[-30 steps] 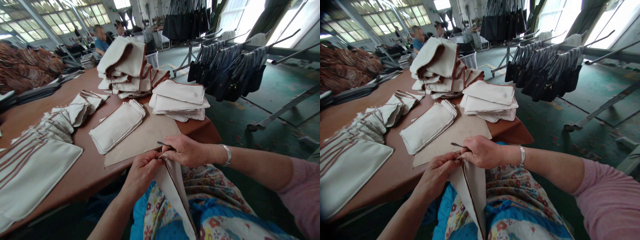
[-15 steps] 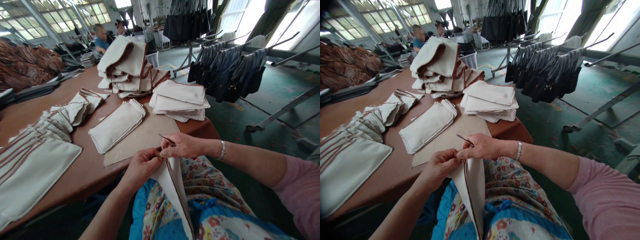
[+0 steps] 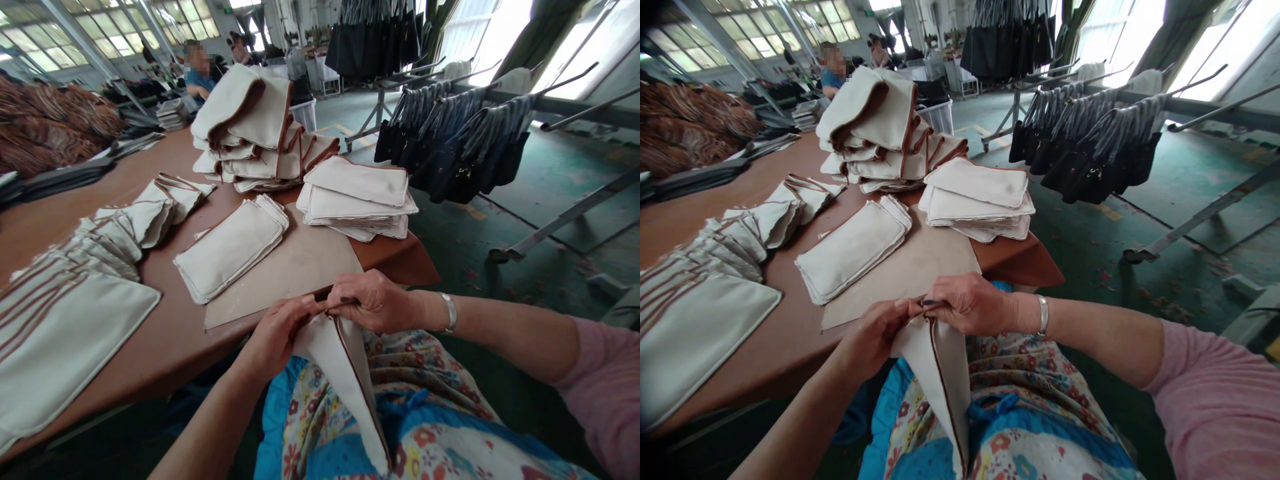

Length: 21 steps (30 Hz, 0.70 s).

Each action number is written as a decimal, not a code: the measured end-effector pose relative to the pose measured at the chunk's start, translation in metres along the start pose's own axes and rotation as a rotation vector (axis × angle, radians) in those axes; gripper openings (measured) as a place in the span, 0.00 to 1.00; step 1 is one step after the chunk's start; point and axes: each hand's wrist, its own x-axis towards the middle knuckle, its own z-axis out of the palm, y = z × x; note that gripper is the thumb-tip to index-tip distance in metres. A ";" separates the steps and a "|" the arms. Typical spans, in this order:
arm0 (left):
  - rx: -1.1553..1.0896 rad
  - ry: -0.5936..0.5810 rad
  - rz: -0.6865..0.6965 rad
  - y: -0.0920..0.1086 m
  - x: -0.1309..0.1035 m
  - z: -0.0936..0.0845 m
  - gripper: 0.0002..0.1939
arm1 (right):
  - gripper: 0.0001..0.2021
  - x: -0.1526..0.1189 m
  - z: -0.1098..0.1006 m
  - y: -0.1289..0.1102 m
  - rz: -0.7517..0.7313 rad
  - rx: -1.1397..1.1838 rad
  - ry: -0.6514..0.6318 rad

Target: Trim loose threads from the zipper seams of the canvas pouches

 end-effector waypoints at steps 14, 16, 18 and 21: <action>0.182 -0.139 0.068 0.001 -0.008 -0.002 0.16 | 0.13 -0.019 -0.007 -0.008 -0.037 -0.031 -0.090; 0.357 -0.106 0.180 0.007 -0.010 -0.001 0.16 | 0.15 -0.013 -0.011 -0.012 0.185 0.168 0.010; 0.494 -0.080 0.278 0.014 -0.012 0.000 0.14 | 0.18 -0.003 -0.017 -0.014 0.344 0.257 -0.024; 0.635 -0.030 0.359 0.023 -0.015 0.004 0.13 | 0.19 0.014 -0.028 -0.013 0.401 0.332 -0.255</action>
